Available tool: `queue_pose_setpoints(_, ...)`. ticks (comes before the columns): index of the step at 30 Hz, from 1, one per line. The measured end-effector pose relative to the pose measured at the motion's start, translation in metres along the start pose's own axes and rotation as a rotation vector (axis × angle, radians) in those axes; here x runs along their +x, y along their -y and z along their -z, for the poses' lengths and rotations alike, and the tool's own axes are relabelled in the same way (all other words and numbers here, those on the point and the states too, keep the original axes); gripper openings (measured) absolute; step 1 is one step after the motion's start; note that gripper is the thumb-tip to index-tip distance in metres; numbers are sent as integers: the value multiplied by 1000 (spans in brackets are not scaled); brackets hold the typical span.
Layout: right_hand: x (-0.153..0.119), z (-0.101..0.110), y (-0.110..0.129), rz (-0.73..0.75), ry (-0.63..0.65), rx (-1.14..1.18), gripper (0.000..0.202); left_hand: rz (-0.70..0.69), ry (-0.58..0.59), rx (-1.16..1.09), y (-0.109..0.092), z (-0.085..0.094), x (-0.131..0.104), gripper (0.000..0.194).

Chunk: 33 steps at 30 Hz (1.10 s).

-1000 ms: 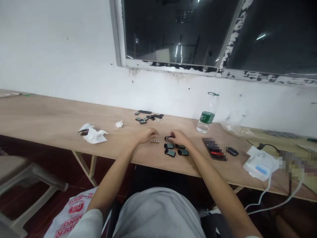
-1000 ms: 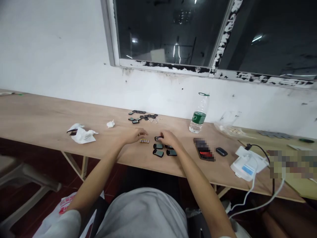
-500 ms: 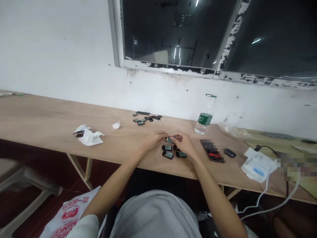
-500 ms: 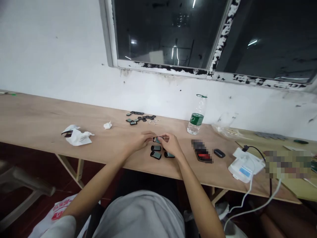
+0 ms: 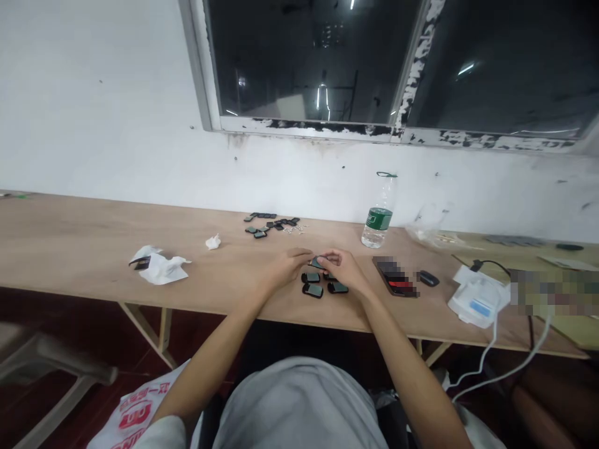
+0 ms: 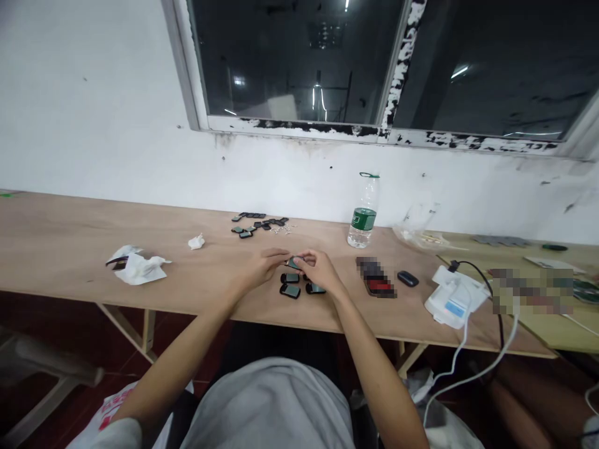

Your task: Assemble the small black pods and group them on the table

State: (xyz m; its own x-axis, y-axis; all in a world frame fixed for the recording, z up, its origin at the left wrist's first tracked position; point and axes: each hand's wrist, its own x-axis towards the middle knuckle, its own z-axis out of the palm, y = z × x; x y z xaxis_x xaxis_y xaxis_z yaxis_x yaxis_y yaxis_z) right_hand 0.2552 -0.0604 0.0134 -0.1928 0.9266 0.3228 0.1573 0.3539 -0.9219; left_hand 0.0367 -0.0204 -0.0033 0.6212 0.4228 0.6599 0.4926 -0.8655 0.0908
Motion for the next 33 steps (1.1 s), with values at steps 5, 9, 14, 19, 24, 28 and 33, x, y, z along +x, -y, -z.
queue_pose_setpoints(5,0,1,0,-13,-17,16,38,12,-10,-9,2,-4,1,52)
queue_pose_setpoints(9,0,1,0,-5,-8,9,40,35,5,-45,2,-3,2,48)
queue_pose_setpoints(14,2,1,-3,15,-36,12,42,67,13,-47,-4,1,5,33)
queue_pose_setpoints(19,5,0,-11,33,-33,-18,40,89,-20,-29,-2,-1,5,30)
queue_pose_setpoints(24,9,2,-23,52,-86,-141,31,245,-26,-29,6,11,6,28)
queue_pose_setpoints(28,11,5,-33,78,-136,-335,21,438,38,8,16,30,3,30)
queue_pose_setpoints(33,11,4,-39,116,-131,-492,15,517,181,45,36,43,-9,22)
